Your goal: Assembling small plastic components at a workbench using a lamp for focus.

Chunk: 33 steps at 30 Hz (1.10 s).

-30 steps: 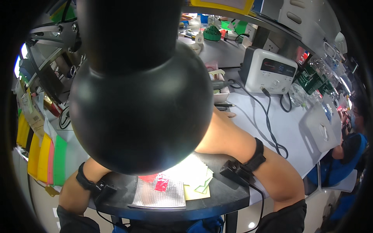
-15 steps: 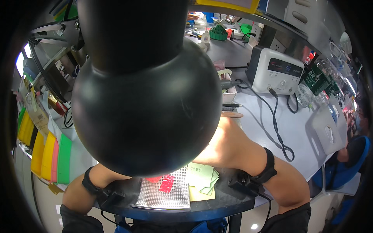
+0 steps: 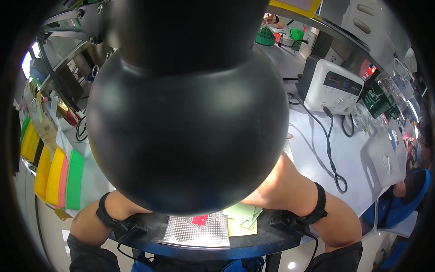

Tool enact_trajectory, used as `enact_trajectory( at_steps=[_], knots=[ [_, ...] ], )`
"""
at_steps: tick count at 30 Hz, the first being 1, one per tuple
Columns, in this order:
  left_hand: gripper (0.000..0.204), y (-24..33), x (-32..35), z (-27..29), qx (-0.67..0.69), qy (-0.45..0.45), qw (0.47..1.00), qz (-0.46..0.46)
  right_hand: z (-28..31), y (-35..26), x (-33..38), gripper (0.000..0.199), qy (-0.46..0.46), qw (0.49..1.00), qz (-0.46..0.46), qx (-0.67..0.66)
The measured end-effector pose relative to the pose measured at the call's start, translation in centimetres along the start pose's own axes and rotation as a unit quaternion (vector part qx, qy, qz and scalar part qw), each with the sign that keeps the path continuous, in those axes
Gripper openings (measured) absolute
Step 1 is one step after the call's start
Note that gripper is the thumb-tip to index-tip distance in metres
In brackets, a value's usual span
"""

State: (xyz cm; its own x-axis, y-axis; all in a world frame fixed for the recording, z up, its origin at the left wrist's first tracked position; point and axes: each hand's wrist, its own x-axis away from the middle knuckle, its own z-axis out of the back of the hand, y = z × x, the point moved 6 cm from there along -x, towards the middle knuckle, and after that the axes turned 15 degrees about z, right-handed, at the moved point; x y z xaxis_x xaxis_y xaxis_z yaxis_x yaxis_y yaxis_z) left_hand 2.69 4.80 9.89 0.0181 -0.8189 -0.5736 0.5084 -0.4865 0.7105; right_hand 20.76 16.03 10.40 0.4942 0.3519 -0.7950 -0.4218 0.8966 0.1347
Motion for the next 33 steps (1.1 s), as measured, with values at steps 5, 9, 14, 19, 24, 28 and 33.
enact_trajectory(
  at_steps=[5,9,14,19,24,28,33],
  knots=[
    [0.025,0.1,0.4,0.0,-0.039,-0.062,0.99,0.124,0.6,-0.3,-1.2,0.042,-0.027,0.996,-0.054,-0.059],
    [0.026,0.0,0.6,-0.4,-0.069,-0.028,0.995,0.059,-0.8,-0.1,1.4,0.041,0.014,1.0,-0.012,-0.023],
    [0.028,0.5,0.1,-0.3,-0.084,-0.008,0.995,0.045,-0.9,0.0,1.4,0.041,-0.049,0.998,0.025,0.022],
    [0.028,-0.3,0.2,0.8,-0.127,-0.004,0.987,0.094,1.3,1.8,-1.0,0.041,0.003,0.993,-0.08,-0.084],
    [0.03,-0.8,-1.6,0.2,-0.079,-0.08,0.973,0.201,3.4,6.9,1.4,0.053,-0.126,0.971,-0.149,0.14],
    [0.032,-1.4,-1.5,0.2,-0.087,-0.075,0.967,0.228,1.6,9.0,2.7,0.055,-0.19,0.953,-0.165,0.166],
    [0.025,-2.8,-1.3,1.8,-0.034,0.002,0.974,0.224,2.2,8.8,2.2,0.049,-0.189,0.938,-0.249,0.148]
  ],
)
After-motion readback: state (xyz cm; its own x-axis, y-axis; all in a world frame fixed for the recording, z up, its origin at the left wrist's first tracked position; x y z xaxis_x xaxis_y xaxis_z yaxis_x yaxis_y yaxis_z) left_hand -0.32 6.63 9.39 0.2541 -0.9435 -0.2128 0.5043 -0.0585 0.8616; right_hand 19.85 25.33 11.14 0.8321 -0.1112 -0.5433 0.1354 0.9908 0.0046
